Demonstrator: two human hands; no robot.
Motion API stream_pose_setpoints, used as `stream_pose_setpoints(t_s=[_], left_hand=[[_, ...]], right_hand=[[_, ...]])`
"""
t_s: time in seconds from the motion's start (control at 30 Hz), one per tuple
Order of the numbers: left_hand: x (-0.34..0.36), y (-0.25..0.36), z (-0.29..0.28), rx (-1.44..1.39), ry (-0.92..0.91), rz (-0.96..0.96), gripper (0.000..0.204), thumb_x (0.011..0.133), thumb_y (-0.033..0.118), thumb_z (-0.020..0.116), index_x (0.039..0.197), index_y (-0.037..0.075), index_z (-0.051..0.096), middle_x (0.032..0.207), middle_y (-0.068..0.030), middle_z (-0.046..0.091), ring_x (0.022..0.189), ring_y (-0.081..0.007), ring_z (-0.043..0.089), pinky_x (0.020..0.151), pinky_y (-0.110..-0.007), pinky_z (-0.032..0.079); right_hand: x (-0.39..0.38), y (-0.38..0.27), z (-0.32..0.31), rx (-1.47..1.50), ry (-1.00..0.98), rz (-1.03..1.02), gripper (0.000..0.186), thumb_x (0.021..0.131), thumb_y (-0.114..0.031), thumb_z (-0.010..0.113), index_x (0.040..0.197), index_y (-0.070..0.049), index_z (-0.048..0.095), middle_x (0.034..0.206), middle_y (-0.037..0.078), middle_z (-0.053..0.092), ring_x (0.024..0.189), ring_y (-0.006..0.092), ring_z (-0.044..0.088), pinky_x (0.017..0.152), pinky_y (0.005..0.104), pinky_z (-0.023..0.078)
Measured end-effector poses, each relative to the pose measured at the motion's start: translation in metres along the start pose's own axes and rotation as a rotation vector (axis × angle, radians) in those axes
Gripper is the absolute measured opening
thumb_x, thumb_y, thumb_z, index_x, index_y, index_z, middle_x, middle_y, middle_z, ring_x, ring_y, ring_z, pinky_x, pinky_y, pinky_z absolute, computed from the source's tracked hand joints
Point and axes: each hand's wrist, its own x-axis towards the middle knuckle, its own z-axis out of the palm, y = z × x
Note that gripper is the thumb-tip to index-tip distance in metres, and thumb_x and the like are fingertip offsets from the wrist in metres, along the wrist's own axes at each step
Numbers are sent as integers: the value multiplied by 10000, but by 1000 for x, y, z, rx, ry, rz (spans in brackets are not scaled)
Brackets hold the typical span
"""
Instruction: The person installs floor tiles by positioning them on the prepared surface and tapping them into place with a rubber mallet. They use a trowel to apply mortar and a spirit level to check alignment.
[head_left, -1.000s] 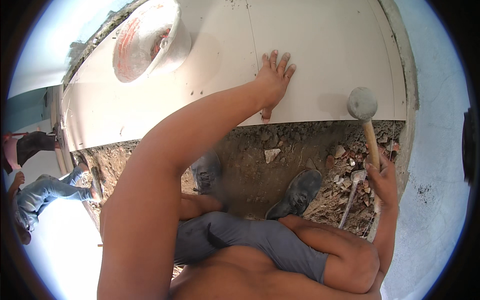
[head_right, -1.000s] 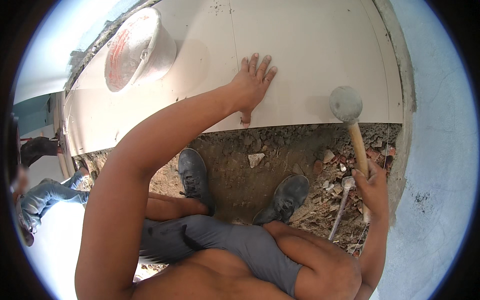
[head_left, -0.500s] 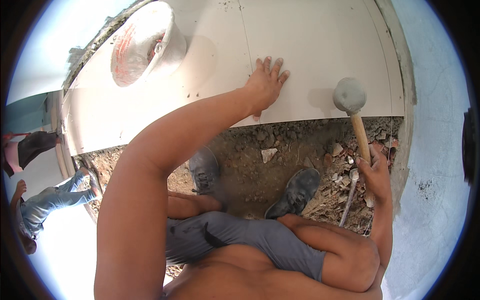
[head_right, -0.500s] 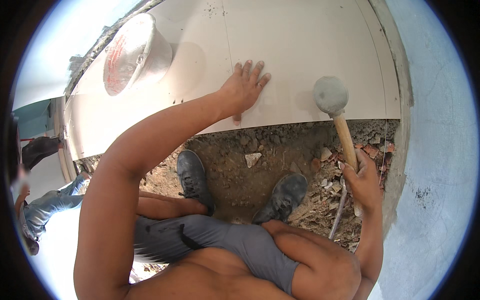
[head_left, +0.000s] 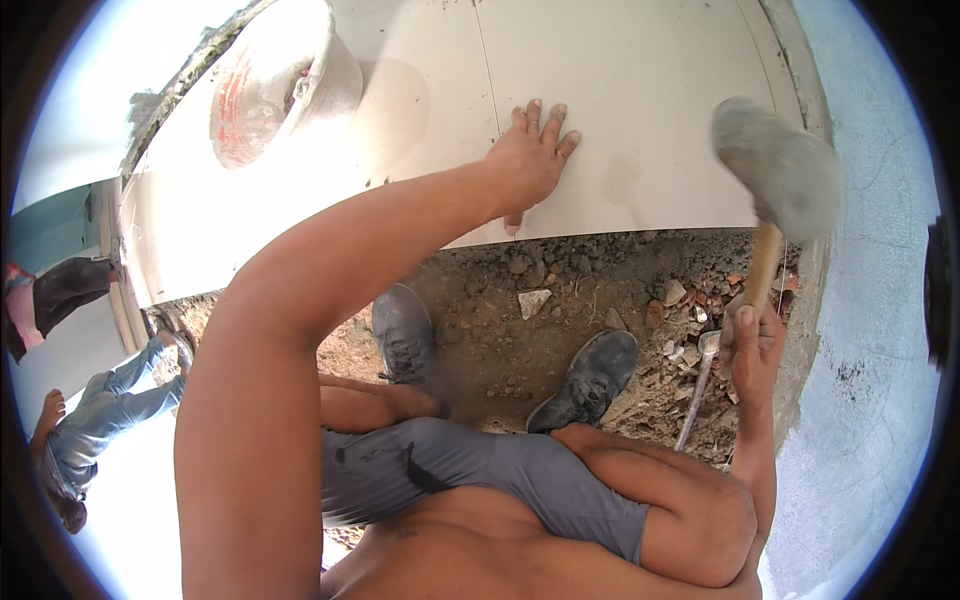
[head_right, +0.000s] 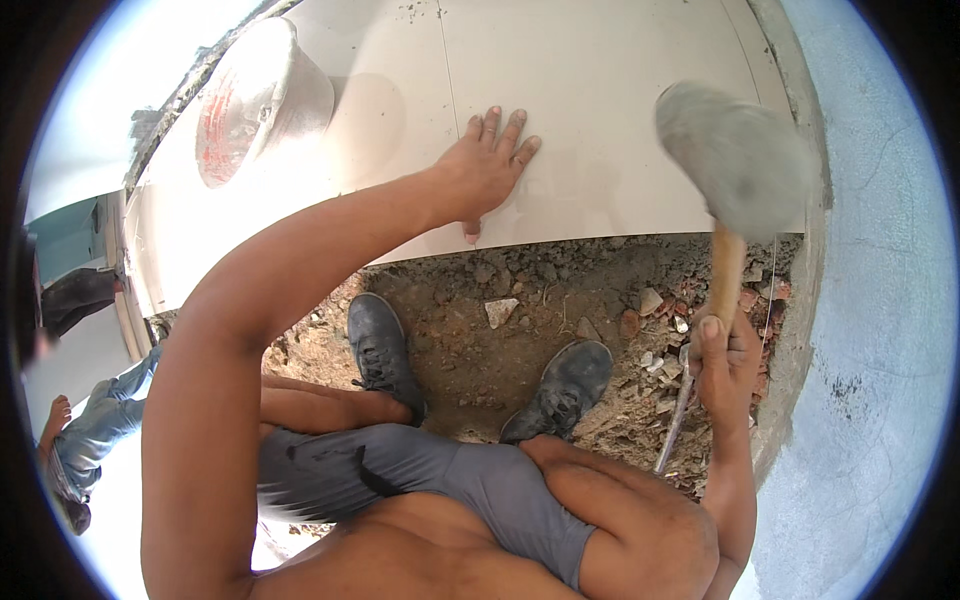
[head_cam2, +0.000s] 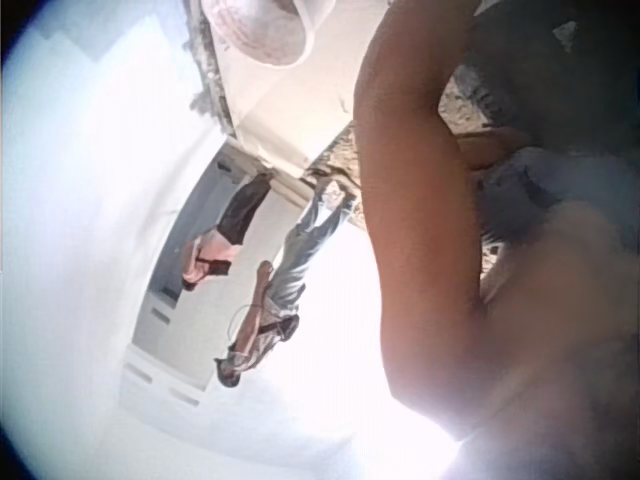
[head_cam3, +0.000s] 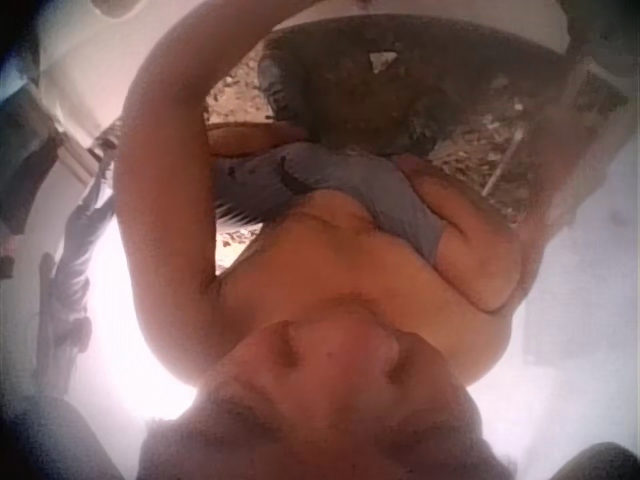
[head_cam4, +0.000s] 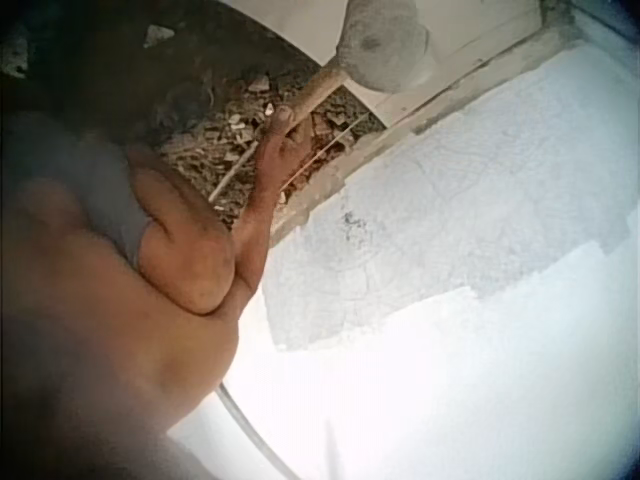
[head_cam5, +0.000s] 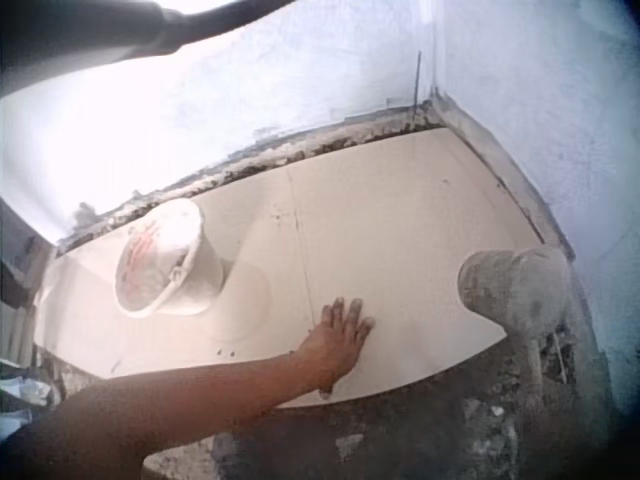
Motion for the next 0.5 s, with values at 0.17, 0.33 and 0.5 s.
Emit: stream_pose_setpoints(t_s=[0.17, 0.33, 0.5], left_hand=[[-2, 0, 6, -74, 22, -16, 1400, 551, 606, 870, 1517, -88, 131, 1529, -408, 125, 1395, -591, 195, 1139, -587, 267], [-2, -2, 9, -78, 10, -13, 1398, 553, 608, 869, 1519, -82, 132, 1534, -403, 113, 1405, -584, 174, 1150, -594, 238], [-3, -3, 0, -75, -29, -1, 1395, 569, 635, 846, 1522, -82, 122, 1535, -403, 107, 1408, -583, 163, 1157, -586, 226]], right_hand=[[6, -1, 8, -14, 91, 284, 411, 1021, -428, 506, 952, -29, 581, 576, -28, 457, 452, 47, 414, 408, 214, 339], [19, -56, -5, 127, 273, 31, 448, 1029, -467, 456, 947, -44, 576, 583, -11, 466, 446, 68, 426, 383, 216, 353], [37, 11, -34, -28, 428, -201, 479, 1012, -524, 449, 890, -74, 558, 590, 10, 459, 438, 90, 432, 371, 226, 349]])
